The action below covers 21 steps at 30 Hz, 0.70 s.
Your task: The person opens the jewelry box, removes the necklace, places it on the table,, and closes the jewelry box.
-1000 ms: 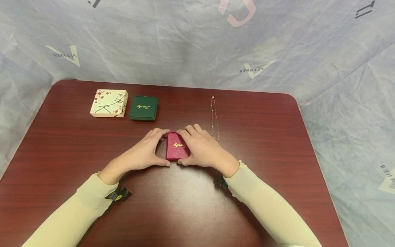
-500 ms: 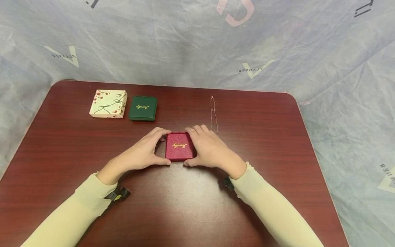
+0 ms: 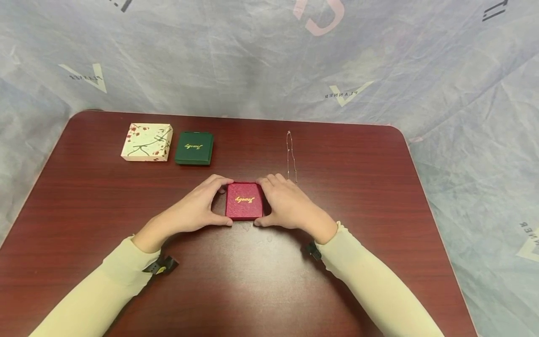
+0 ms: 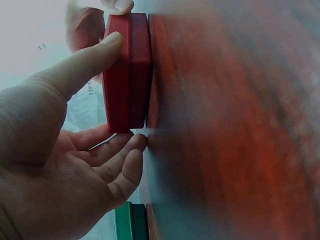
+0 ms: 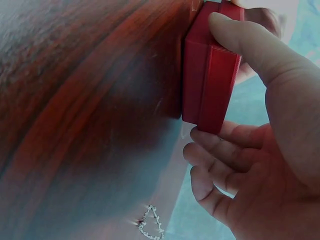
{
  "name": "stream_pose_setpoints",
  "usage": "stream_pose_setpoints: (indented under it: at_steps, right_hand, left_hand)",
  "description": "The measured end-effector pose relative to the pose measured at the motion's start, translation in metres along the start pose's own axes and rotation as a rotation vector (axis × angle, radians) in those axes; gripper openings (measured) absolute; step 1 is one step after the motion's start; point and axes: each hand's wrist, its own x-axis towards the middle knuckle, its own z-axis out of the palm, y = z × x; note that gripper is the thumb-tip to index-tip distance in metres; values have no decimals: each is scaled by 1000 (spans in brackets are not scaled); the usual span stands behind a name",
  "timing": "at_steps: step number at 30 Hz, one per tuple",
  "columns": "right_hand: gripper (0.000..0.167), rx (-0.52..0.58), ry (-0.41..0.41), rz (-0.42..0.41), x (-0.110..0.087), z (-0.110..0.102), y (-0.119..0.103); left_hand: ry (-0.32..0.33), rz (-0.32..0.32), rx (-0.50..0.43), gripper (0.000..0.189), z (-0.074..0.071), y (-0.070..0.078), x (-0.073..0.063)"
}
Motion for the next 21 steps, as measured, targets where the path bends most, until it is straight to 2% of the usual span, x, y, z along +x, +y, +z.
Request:
stream_pose_setpoints:
  at_steps: [21]
  right_hand:
    - [100,48,-7,24,1,7,1]
  left_hand:
    - [-9,-23,36,95,2,1,0]
